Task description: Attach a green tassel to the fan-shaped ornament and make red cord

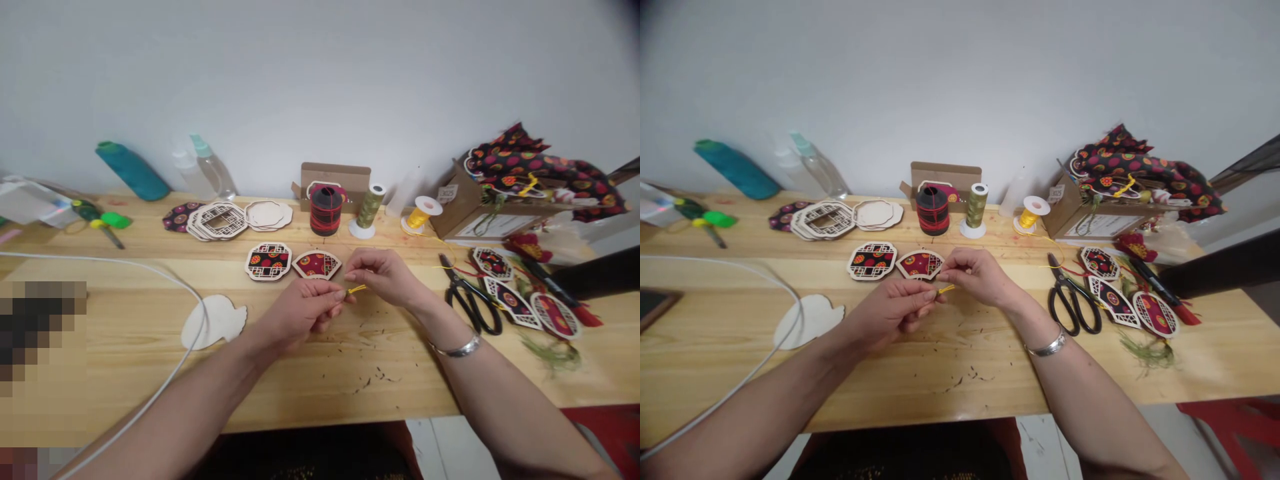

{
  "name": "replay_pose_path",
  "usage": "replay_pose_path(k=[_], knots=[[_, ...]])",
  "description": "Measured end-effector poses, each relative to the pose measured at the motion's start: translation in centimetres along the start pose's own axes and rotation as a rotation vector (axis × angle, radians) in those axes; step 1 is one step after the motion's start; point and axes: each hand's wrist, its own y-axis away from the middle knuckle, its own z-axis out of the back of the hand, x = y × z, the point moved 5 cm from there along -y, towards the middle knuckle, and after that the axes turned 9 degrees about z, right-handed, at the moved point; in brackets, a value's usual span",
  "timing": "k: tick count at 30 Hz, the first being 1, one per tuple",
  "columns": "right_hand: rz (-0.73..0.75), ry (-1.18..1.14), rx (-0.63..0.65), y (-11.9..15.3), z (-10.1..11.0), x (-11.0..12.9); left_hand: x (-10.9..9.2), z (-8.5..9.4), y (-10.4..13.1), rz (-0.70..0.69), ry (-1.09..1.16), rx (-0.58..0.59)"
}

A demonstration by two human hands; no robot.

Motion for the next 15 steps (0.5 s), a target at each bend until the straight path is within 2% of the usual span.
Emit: replay_pose_path(k=[4, 9, 12, 15], knots=[[-0.091, -0.202, 0.002, 0.1, -0.9, -0.7, -0.3, 0.1, 0.0, -0.004, 0.142, 0.006], [-0.237, -0.318, -0.039, 0.4, -1.6, -1.0, -0.4, 0.5, -0.2, -0.031, 0.245, 0.006], [-0.245, -0.386, -0.104, 0.5, -1.5, -0.9, -0.4, 0.7, -0.3, -0.057, 0.271, -0.001], [-0.244, -0.454, -0.101, 0.7, -1.5, -0.9, -0.4, 0.8, -0.3, -0.061, 0.284, -0.013]])
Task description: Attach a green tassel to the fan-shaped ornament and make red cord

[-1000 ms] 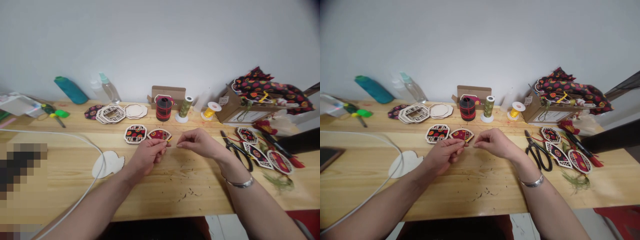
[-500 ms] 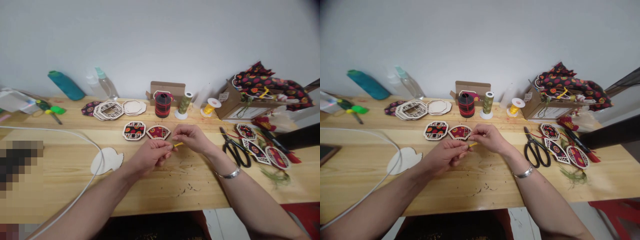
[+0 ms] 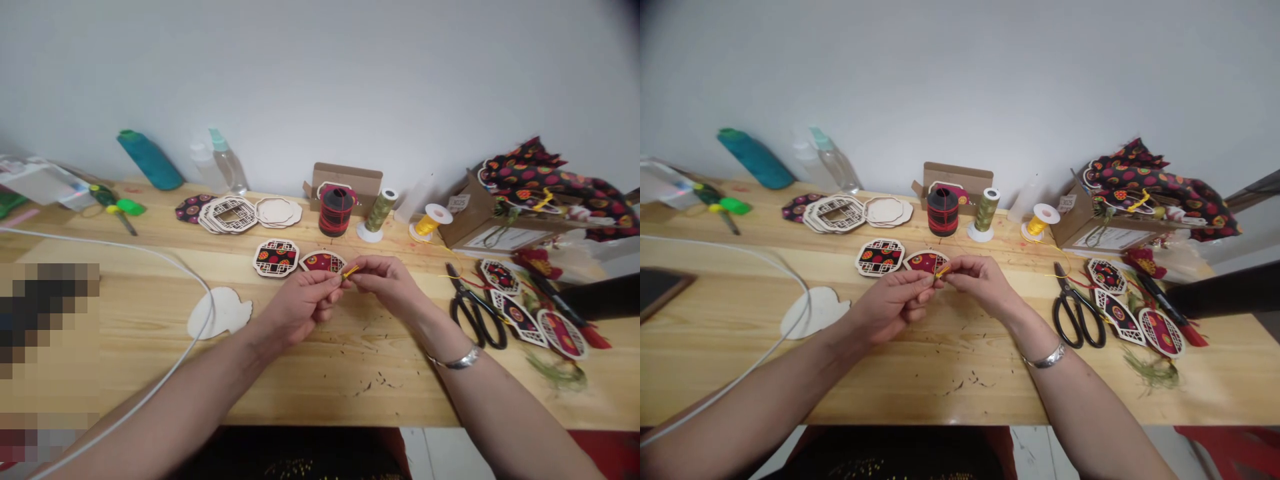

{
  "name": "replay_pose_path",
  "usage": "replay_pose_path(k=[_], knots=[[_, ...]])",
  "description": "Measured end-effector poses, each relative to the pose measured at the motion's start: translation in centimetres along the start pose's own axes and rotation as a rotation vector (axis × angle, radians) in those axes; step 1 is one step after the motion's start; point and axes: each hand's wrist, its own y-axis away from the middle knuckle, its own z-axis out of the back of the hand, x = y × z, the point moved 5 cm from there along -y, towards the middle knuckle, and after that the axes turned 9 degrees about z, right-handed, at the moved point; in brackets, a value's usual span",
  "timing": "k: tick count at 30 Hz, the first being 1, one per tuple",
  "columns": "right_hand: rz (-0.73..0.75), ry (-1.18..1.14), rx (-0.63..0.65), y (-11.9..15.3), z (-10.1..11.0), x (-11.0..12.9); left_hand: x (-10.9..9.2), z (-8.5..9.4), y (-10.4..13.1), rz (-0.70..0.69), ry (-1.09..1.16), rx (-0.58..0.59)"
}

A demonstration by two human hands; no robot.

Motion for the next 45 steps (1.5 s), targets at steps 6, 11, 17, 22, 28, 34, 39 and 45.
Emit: replay_pose_path(k=[6, 11, 17, 22, 28, 34, 39, 45], knots=[[-0.03, -0.054, 0.021, 0.1, -0.3, -0.2, -0.2, -0.2, 0.1, -0.018, 0.045, -0.045], [-0.004, -0.032, -0.009, -0.1, -0.3, -0.3, -0.2, -0.3, 0.2, -0.038, 0.006, -0.063], [0.064, 0.068, -0.017, -0.2, -0.1, 0.2, 0.0, -0.3, 0.2, -0.023, -0.047, -0.063], [0.068, 0.122, -0.011, -0.1, -0.1, 0.4, 0.2, -0.3, 0.1, -0.01, -0.032, -0.009], [0.053, 0.163, 0.013, 0.0, -0.2, 0.5, 0.3, -0.3, 0.0, 0.001, 0.003, 0.036], [0.076, 0.191, 0.011, 0.0, 0.2, 0.5, 0.3, -0.3, -0.1, 0.013, -0.026, 0.04], [0.067, 0.165, 0.019, 0.0, 0.1, 0.6, 0.1, -0.4, 0.0, -0.01, -0.093, 0.028], [0.044, 0.135, 0.013, 0.0, -0.1, 0.7, -0.3, -0.4, 0.3, -0.107, -0.248, -0.031]])
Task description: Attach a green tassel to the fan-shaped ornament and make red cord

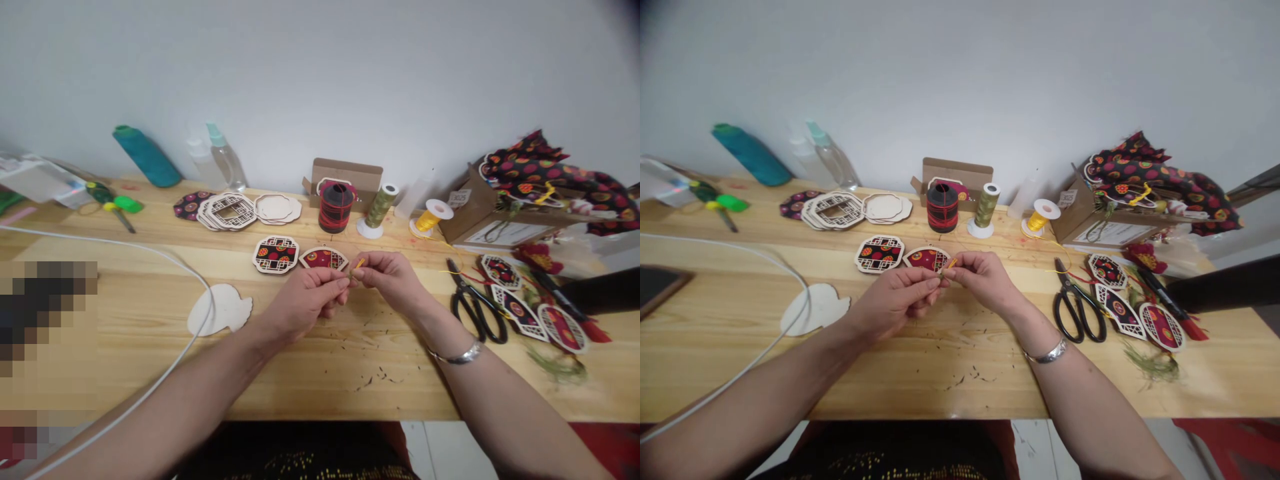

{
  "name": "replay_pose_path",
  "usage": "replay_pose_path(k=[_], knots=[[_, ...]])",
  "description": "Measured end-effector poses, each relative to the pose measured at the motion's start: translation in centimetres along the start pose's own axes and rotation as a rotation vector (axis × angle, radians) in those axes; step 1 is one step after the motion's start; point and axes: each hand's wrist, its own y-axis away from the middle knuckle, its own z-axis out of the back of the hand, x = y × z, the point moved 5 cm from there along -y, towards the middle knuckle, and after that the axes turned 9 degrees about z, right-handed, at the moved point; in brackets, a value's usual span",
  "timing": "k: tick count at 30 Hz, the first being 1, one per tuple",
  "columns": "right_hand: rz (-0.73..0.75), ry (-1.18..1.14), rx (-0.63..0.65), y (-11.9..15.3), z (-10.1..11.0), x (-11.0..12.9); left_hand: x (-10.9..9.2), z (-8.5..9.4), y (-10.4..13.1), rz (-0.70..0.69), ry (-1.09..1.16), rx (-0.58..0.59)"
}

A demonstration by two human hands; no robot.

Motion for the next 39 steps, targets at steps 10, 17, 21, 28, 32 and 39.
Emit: replay_pose_path(k=[10, 17, 21, 28, 32, 39], knots=[[-0.095, -0.097, 0.079, -0.1, 0.6, -0.6, -0.1, 0.2, 0.2, -0.053, -0.056, -0.054], [-0.035, 0.03, 0.014, -0.2, 0.8, -0.7, 0.0, 0.0, 0.1, -0.029, -0.056, -0.036], [-0.018, 0.094, 0.028, -0.1, 0.7, -0.1, -0.4, 0.2, 0.2, -0.064, -0.13, -0.084], [0.03, 0.24, 0.055, 0.0, 0.8, 0.3, -1.8, 0.4, 1.0, -0.267, -0.464, -0.255], [0.072, 0.32, 0.092, 0.1, 0.5, 0.5, -2.2, 0.6, 1.1, -0.362, -0.541, -0.326], [0.273, 0.495, 0.169, 0.6, -0.4, 1.6, -2.7, 0.6, 1.3, -0.443, -0.61, -0.389]])
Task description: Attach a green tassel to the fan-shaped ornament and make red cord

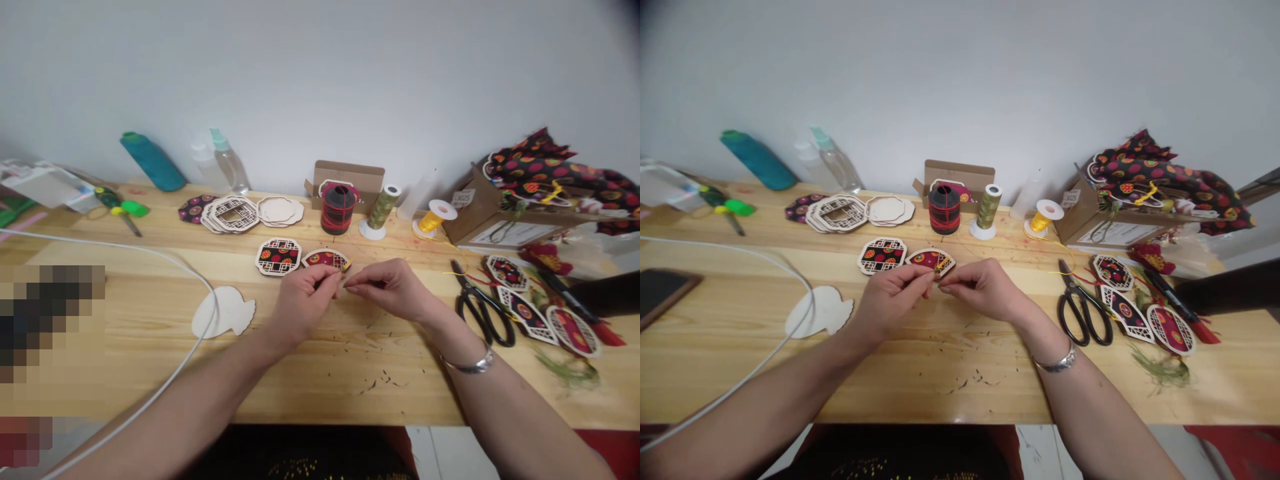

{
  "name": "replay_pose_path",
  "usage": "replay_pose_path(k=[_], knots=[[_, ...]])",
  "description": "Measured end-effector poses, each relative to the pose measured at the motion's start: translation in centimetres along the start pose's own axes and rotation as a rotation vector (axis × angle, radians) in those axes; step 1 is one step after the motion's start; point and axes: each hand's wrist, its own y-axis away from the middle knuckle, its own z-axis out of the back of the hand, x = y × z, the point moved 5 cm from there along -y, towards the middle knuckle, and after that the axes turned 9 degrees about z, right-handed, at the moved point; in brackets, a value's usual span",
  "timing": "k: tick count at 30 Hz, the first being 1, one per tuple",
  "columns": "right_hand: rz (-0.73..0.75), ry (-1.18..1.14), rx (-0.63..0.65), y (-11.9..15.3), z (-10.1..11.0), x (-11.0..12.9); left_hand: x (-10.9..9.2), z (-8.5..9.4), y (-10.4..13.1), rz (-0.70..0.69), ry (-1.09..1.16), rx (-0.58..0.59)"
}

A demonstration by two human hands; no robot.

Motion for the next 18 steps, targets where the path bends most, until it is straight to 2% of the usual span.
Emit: replay_pose_path(k=[10, 13, 18], knots=[[0.273, 0.28, -0.003, 0.3, 0.2, 2.2, 0.3, -0.2, 0.2, -0.169, -0.213, -0.067], [0.304, 0.344, -0.026, 0.4, 0.4, 2.5, 0.2, -0.7, 0.4, -0.234, -0.272, 0.003], [0.27, 0.374, -0.019, 0.3, 1.1, 2.4, -0.3, -1.6, 0.8, -0.254, -0.268, 0.202]])
